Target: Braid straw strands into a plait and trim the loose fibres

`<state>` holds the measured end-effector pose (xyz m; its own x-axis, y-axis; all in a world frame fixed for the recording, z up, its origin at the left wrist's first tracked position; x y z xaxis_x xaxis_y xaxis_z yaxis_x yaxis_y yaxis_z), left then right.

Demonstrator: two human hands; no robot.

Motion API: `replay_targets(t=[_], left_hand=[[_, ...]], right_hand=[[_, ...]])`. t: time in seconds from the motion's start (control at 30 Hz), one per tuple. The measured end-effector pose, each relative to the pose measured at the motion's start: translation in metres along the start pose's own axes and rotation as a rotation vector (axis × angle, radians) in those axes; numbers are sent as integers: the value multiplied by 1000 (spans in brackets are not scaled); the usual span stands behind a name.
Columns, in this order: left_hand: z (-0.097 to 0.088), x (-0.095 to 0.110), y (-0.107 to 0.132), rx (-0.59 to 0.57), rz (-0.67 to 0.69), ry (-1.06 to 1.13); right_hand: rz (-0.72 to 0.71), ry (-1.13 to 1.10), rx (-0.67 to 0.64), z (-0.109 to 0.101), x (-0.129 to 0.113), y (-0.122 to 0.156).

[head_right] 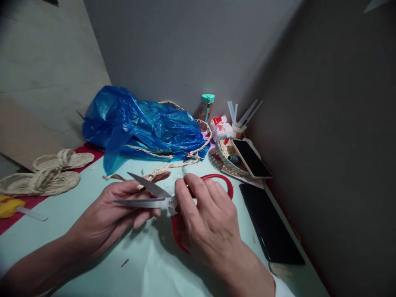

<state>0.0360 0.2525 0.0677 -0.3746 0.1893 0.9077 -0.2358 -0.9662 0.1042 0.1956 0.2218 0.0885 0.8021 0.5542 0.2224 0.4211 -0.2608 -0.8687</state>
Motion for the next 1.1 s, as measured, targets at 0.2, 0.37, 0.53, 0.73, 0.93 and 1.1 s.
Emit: replay_targets(t=[0.2, 0.37, 0.53, 0.73, 0.93, 1.1], left_hand=[[5, -3, 6, -64, 109, -220], [6, -4, 7, -32, 190, -426], [5, -4, 7, -21, 241, -559], [8, -4, 9, -32, 267, -640], [8, -5, 9, -45, 264, -658], [10, -4, 8, -48, 126, -598]], right_hand=[[-37, 142, 42, -6, 1, -3], [-73, 178, 59, -13, -2, -1], [-70, 186, 61, -16, 1, 8], [-96, 212, 70, -15, 5, 13], [-111, 253, 39, -15, 4, 11], [-123, 219, 46, -18, 4, 12]])
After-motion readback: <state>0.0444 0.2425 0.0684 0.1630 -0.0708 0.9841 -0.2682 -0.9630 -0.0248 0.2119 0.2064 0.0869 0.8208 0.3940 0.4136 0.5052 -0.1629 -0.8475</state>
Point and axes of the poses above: each hand's wrist, its own y-axis away from the middle knuckle, its own z-axis out of the palm, x = y × z, the point moved 4 cm from there along -y, towards the middle knuckle, and after that the axes turned 14 degrees about x, right-handed, at the moved point
